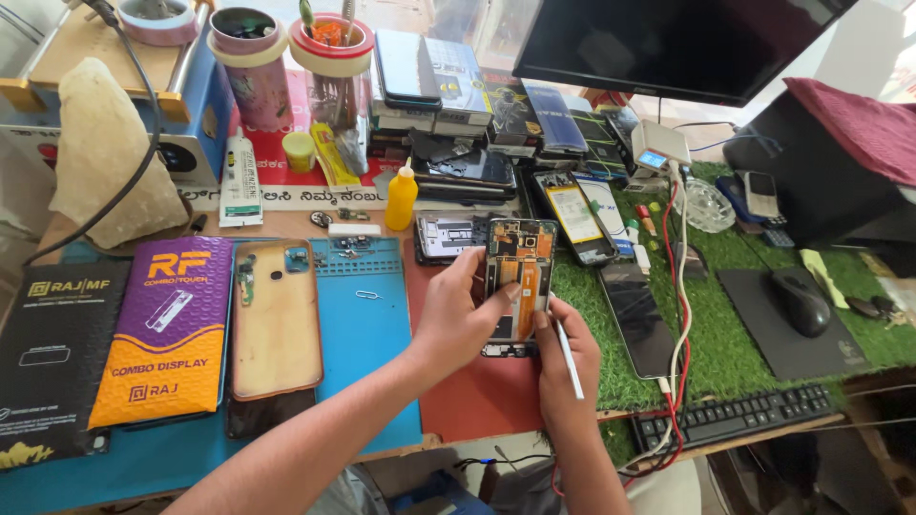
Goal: The person holds a disassembled smartphone frame on the workbench and uses a white pry tool to work around the edge of the frame, separating the old screen/adhesive from the housing. They rotate the phone to reach different sides and continue prying along the perimeter.
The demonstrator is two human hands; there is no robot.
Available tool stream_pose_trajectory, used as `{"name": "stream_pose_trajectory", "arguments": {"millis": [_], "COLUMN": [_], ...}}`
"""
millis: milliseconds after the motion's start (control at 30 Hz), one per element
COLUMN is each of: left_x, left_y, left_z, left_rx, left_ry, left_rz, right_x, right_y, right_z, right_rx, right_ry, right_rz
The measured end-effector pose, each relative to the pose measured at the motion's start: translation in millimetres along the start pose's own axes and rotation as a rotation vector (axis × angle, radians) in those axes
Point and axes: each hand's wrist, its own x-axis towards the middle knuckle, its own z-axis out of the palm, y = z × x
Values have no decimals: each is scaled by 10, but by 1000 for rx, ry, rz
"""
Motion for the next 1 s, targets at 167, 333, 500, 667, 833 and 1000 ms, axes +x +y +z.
{"name": "stream_pose_trajectory", "arguments": {"millis": [167, 333, 500, 667, 833, 1000], "left_x": [-75, -84, -77, -21, -20, -38], "left_y": [47, 64, 67, 99, 114, 128], "left_z": [58, 101, 104, 87, 93, 86], "left_rx": [-19, -82, -143, -104, -111, -133], "left_ry": [-16, -21, -18, -14, -16, -37], "left_rz": [24, -52, -149, -153, -200, -203], "right_x": [-38, -81, -153, -150, -153, -174], "right_y": [48, 78, 63, 46, 66, 120], "right_z": [-45, -72, -64, -29, -46, -81], "right_rx": [-5, -132, -117, -134, -98, -101], "right_ry": [51, 36, 21, 86, 88, 77], "right_rz": [0, -37, -54, -36, -25, -21]}}
